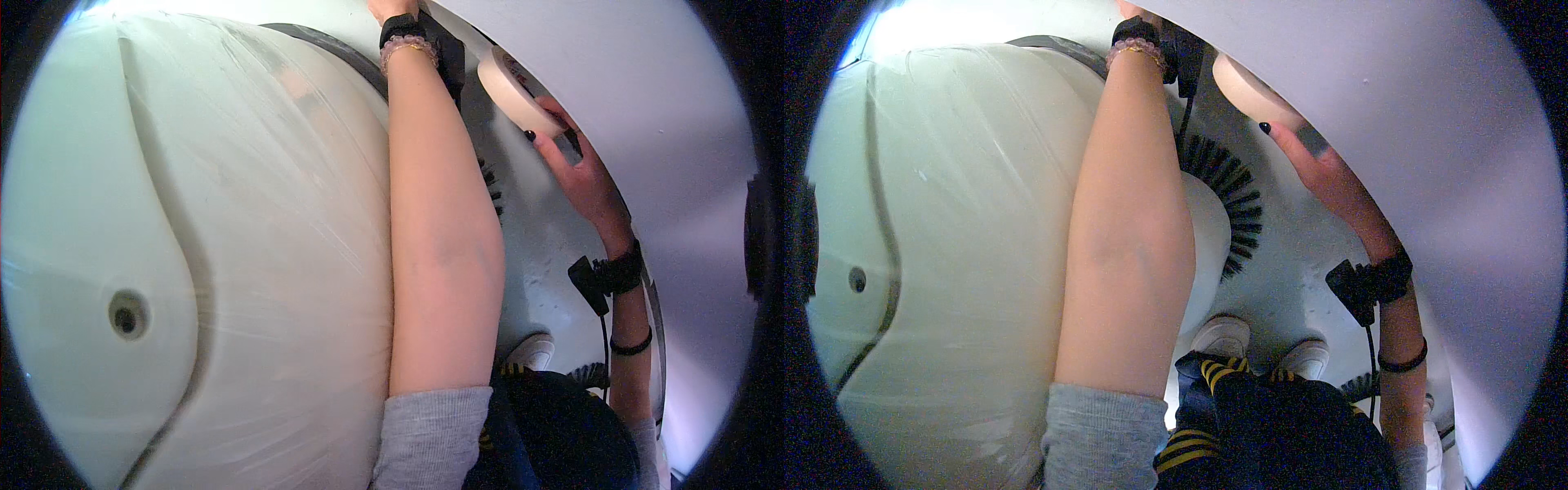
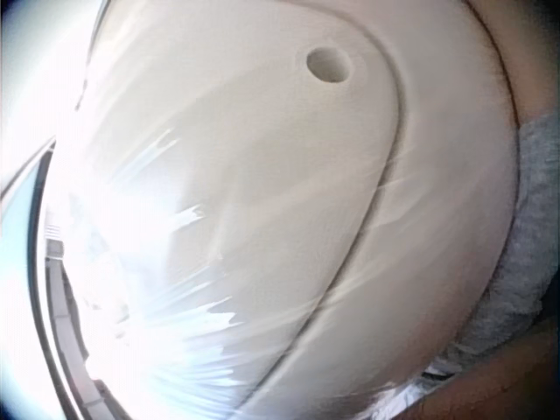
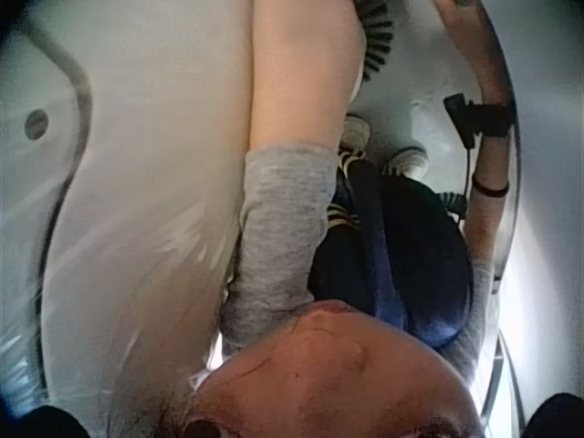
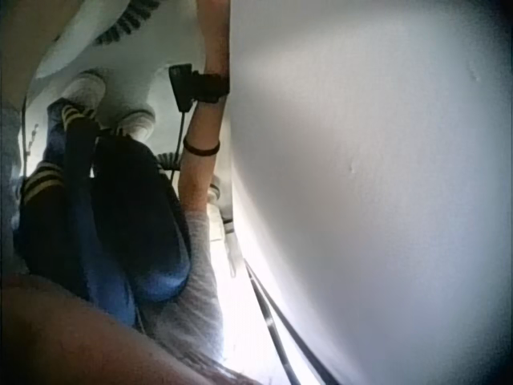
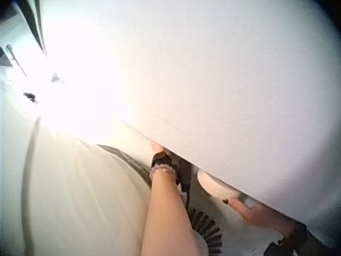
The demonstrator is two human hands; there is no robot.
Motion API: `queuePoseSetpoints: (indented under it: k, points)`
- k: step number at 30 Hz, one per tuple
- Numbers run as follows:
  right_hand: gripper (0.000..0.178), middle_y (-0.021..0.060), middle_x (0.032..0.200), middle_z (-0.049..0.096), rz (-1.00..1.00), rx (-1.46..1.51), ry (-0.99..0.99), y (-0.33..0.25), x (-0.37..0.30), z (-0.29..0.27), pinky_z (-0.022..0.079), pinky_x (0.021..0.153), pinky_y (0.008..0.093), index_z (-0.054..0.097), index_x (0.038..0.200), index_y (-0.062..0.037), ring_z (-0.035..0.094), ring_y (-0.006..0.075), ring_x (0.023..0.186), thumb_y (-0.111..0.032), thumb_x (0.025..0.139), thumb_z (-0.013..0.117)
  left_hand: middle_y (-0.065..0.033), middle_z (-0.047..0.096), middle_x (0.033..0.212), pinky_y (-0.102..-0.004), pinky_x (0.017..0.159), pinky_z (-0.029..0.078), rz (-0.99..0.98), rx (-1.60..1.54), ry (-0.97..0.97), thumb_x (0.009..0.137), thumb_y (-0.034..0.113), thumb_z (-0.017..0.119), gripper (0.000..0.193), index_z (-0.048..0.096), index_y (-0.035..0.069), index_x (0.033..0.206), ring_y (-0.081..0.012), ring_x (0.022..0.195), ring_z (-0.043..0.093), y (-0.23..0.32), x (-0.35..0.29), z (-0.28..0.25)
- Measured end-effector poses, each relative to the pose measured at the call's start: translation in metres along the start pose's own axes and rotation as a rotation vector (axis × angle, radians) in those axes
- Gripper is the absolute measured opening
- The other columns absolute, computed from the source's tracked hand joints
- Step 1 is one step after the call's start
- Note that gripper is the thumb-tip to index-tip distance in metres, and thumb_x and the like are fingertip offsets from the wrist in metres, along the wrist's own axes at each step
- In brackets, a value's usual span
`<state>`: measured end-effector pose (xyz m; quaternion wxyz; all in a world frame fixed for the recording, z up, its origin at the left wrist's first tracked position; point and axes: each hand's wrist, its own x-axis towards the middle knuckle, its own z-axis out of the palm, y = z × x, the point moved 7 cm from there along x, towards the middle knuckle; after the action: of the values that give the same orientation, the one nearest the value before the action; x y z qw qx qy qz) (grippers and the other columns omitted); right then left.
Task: Applying masking tape to the edge of a white surface, possibly for a robot painting preparation task.
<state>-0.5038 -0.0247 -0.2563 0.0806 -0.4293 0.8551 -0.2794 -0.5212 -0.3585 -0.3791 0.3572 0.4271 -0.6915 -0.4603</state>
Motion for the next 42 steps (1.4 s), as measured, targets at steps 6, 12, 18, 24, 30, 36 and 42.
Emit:
queuePoseSetpoints:
  k: [6,12,18,24,30,36,42]
  points:
    - [0.035,0.0067,0.103,0.063,-0.177,0.187,0.030,-0.011,0.000,-0.004,0.046,0.085,0.0294,0.058,0.110,-0.0083,0.060,0.0164,0.093,-0.016,0.079,0.071,-0.0206,0.061,0.083,-0.0407,0.062,0.049,0.070,0.189,-0.038,0.077,0.009,0.059,0.017,0.060,0.006,0.094,-0.0323,0.072,0.062,-0.001,0.000,-0.010]
    - [0.029,0.0080,0.094,0.063,-0.048,0.195,-0.049,-0.024,-0.006,0.012,0.048,0.074,0.0273,0.059,0.103,-0.0068,0.061,0.0148,0.081,-0.019,0.080,0.070,-0.0204,0.061,0.083,-0.0403,0.062,0.049,0.163,0.452,-0.056,0.077,0.009,0.060,0.017,0.059,0.006,0.094,-0.0319,0.072,0.062,-0.009,0.014,-0.041]
    - [0.031,0.0126,0.079,0.061,0.159,0.150,-0.069,-0.004,-0.018,0.000,0.048,0.065,0.0323,0.060,0.095,-0.0042,0.061,0.0229,0.072,-0.031,0.080,0.067,-0.0201,0.061,0.082,-0.0399,0.061,0.049,0.225,0.549,-0.135,0.077,0.009,0.060,0.017,0.059,0.006,0.094,-0.0316,0.072,0.062,-0.003,0.019,-0.021]
    - [0.034,0.0120,0.068,0.058,0.163,-0.105,-0.115,0.007,-0.049,-0.002,0.048,0.060,0.0373,0.061,0.087,-0.0048,0.060,0.0290,0.065,-0.037,0.076,0.067,-0.0198,0.061,0.082,-0.0395,0.061,0.049,0.286,0.618,-0.173,0.077,0.009,0.060,0.017,0.059,0.005,0.094,-0.0313,0.071,0.062,-0.002,0.027,-0.017]
    - [0.025,0.0057,0.063,0.057,-0.189,0.050,-0.087,-0.003,-0.088,-0.019,0.046,0.055,0.0323,0.060,0.075,-0.0091,0.057,0.0244,0.057,-0.025,0.063,0.076,-0.0195,0.061,0.081,-0.0391,0.061,0.048,0.336,0.646,-0.209,0.077,0.008,0.060,0.017,0.059,0.005,0.094,-0.0309,0.071,0.062,-0.005,0.028,-0.010]
    - [0.019,0.0046,0.060,0.059,-0.160,0.095,0.009,0.013,-0.145,-0.035,0.043,0.050,0.0307,0.060,0.066,-0.0081,0.056,0.0224,0.051,-0.014,0.061,0.077,-0.0192,0.061,0.081,-0.0386,0.061,0.048,0.363,0.707,-0.223,0.076,0.008,0.060,0.017,0.059,0.005,0.093,-0.0306,0.071,0.062,-0.013,0.029,-0.018]
    - [0.024,0.0111,0.063,0.061,0.365,-0.064,0.068,0.076,-0.202,-0.067,0.047,0.054,0.0328,0.063,0.069,-0.0006,0.061,0.0214,0.055,-0.018,0.066,0.079,-0.0189,0.061,0.080,-0.0382,0.060,0.048,0.401,0.738,-0.222,0.076,0.008,0.060,0.017,0.059,0.005,0.093,-0.0302,0.071,0.061,-0.014,0.026,-0.009]
